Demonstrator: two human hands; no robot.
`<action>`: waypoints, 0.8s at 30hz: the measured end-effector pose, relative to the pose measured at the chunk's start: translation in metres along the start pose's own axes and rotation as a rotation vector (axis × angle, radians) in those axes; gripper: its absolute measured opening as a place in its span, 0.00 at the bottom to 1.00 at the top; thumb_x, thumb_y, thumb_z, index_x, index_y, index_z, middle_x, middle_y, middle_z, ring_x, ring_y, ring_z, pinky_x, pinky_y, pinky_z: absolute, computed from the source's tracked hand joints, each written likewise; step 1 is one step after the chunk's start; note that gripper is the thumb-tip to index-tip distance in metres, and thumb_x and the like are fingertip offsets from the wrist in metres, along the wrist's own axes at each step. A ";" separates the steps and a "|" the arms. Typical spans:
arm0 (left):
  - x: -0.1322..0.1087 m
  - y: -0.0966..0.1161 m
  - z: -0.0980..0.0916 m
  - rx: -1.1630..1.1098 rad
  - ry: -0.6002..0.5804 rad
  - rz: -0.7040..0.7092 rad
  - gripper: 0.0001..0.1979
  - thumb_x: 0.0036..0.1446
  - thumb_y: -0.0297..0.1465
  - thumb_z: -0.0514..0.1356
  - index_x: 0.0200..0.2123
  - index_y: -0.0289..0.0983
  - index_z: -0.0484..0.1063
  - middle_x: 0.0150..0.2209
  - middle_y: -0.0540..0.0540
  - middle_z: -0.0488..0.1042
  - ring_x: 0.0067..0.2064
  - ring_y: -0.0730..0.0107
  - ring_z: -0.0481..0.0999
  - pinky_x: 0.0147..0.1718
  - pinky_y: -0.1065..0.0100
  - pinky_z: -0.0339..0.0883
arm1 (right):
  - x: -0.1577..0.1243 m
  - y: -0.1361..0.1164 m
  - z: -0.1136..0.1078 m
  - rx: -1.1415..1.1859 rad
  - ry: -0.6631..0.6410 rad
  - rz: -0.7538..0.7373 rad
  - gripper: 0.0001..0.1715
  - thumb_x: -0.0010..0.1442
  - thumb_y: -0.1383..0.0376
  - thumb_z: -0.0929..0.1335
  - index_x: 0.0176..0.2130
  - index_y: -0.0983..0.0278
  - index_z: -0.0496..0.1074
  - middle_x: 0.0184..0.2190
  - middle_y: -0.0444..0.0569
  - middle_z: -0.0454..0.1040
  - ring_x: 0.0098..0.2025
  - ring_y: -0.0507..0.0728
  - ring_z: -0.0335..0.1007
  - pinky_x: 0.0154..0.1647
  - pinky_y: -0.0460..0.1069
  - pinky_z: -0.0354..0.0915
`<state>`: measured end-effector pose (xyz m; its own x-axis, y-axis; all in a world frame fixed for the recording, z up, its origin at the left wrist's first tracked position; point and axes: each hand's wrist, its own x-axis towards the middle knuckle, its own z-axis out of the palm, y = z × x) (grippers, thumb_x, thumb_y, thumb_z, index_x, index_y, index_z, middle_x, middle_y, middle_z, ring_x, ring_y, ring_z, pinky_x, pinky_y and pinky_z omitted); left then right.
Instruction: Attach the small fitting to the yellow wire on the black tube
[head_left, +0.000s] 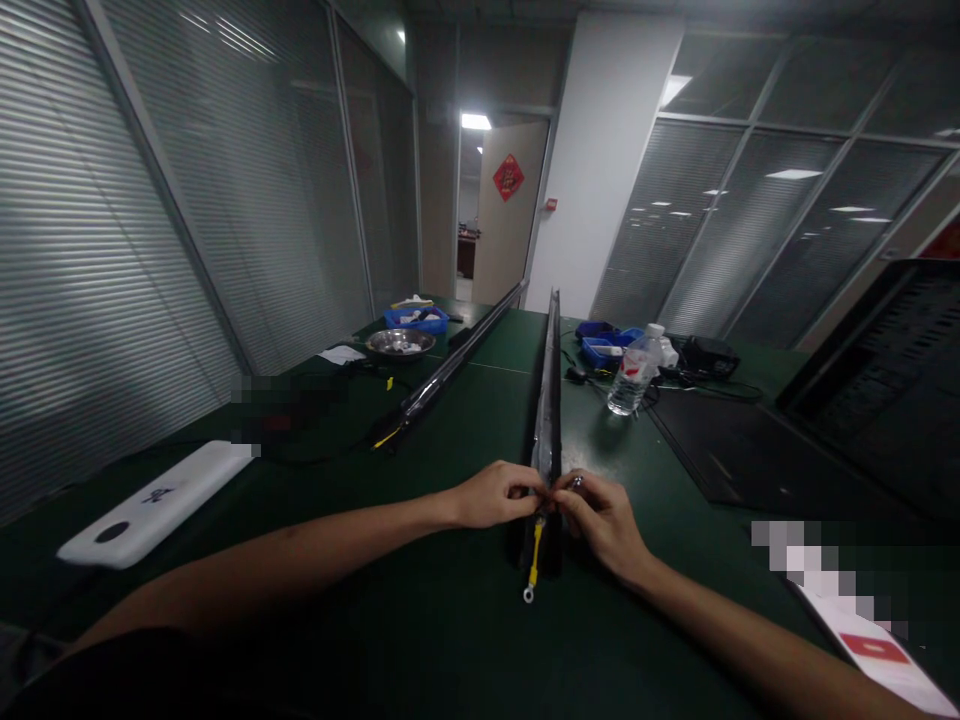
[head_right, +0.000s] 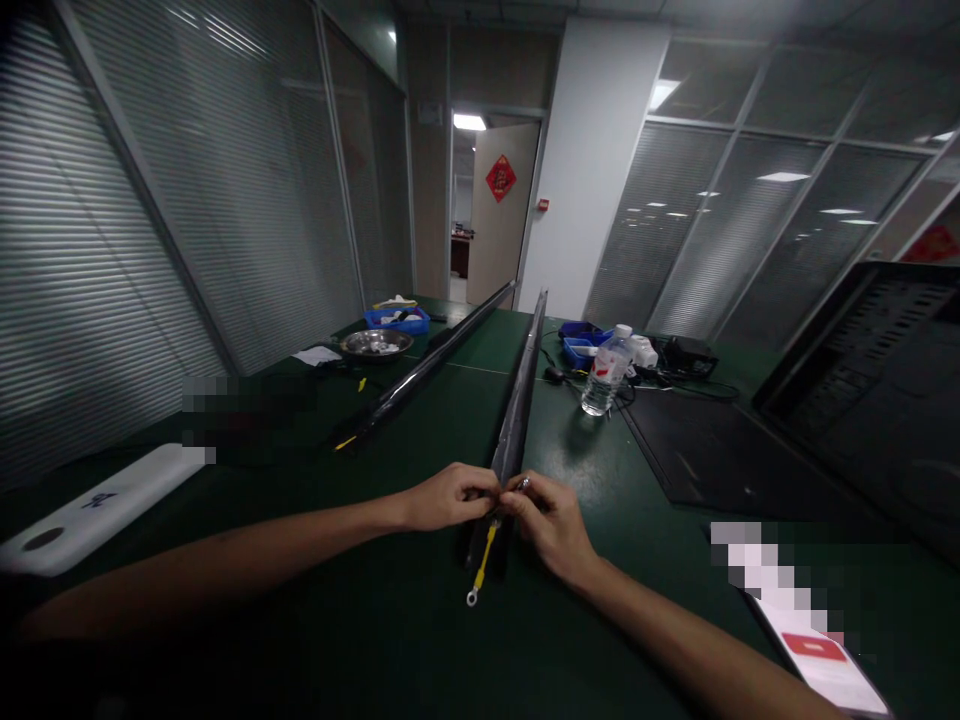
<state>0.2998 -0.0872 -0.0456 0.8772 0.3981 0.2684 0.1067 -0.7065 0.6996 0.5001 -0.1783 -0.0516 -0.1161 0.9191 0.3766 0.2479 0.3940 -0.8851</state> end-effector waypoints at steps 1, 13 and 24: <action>0.000 0.000 0.000 -0.008 0.005 -0.007 0.08 0.65 0.28 0.58 0.42 0.33 0.77 0.35 0.49 0.73 0.32 0.75 0.68 0.31 0.75 0.58 | -0.001 0.000 0.000 -0.002 0.006 -0.015 0.16 0.68 0.55 0.68 0.35 0.64 0.74 0.22 0.42 0.67 0.20 0.50 0.62 0.21 0.45 0.59; -0.001 0.004 -0.001 -0.051 -0.016 -0.074 0.10 0.66 0.32 0.58 0.45 0.34 0.76 0.34 0.51 0.71 0.29 0.77 0.64 0.28 0.75 0.56 | 0.001 0.006 -0.002 -0.103 0.038 -0.042 0.18 0.73 0.55 0.61 0.39 0.63 0.72 0.25 0.42 0.65 0.23 0.51 0.60 0.24 0.46 0.57; -0.002 0.006 -0.002 0.040 -0.023 -0.021 0.08 0.67 0.31 0.57 0.42 0.34 0.74 0.34 0.50 0.70 0.31 0.75 0.66 0.30 0.75 0.58 | 0.002 0.004 -0.003 -0.174 0.018 -0.105 0.18 0.73 0.57 0.62 0.36 0.63 0.72 0.28 0.45 0.69 0.27 0.53 0.64 0.26 0.47 0.59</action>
<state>0.2979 -0.0909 -0.0402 0.8852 0.4000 0.2377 0.1436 -0.7208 0.6781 0.5035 -0.1744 -0.0536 -0.1328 0.8724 0.4704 0.3981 0.4816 -0.7807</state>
